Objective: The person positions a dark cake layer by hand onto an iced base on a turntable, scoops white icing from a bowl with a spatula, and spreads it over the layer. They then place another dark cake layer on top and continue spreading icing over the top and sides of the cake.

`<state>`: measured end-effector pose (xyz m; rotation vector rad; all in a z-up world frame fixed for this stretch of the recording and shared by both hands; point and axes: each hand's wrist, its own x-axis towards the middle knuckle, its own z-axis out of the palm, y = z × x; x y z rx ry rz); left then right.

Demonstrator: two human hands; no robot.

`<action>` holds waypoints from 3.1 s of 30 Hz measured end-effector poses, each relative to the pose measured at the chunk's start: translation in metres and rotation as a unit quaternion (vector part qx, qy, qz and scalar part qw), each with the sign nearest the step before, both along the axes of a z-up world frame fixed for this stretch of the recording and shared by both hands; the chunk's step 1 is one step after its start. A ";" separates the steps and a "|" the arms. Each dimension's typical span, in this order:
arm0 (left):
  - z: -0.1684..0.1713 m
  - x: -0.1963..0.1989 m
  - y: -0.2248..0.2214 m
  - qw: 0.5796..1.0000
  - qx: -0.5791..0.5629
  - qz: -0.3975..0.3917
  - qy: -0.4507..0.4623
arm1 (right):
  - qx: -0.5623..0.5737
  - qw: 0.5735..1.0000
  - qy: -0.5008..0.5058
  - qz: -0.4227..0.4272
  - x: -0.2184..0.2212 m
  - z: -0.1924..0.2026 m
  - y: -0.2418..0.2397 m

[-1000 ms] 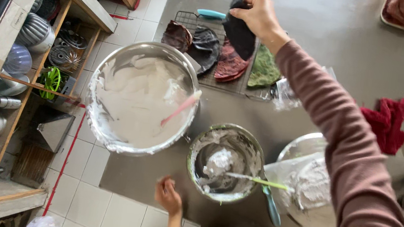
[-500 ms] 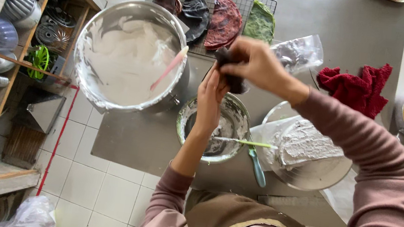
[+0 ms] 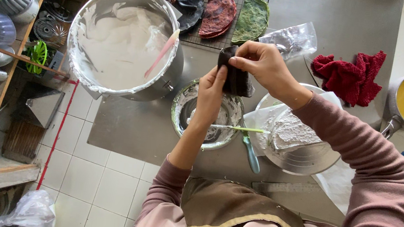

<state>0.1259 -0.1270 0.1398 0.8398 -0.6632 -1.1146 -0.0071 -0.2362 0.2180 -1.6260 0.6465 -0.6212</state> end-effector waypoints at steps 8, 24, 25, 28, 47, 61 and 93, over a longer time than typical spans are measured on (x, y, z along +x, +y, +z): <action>-0.008 0.003 0.006 0.993 0.018 -0.044 0.105 | 0.033 0.999 -0.030 -0.023 -0.013 0.001 0.005; -0.046 0.019 -0.042 0.976 0.106 -0.052 0.185 | 0.084 0.992 -0.039 -0.088 -0.051 -0.010 -0.037; -0.053 0.025 -0.049 0.959 0.157 -0.033 0.234 | 0.162 0.976 -0.063 -0.128 -0.061 -0.010 -0.047; -0.084 0.050 -0.080 0.945 0.131 -0.046 0.297 | 0.191 0.961 -0.127 -0.157 -0.098 -0.016 -0.075; -0.142 0.063 -0.208 0.948 0.172 -0.013 0.268 | 0.133 0.943 -0.086 -0.293 -0.234 0.027 -0.081; 0.037 -0.100 -0.080 0.883 -0.116 -0.294 -0.346 | 0.119 0.956 -0.181 -0.199 -0.239 0.035 -0.009; 0.008 -0.118 -0.002 0.929 0.031 -0.086 -0.358 | 0.047 0.993 0.004 -0.113 -0.329 -0.074 -0.021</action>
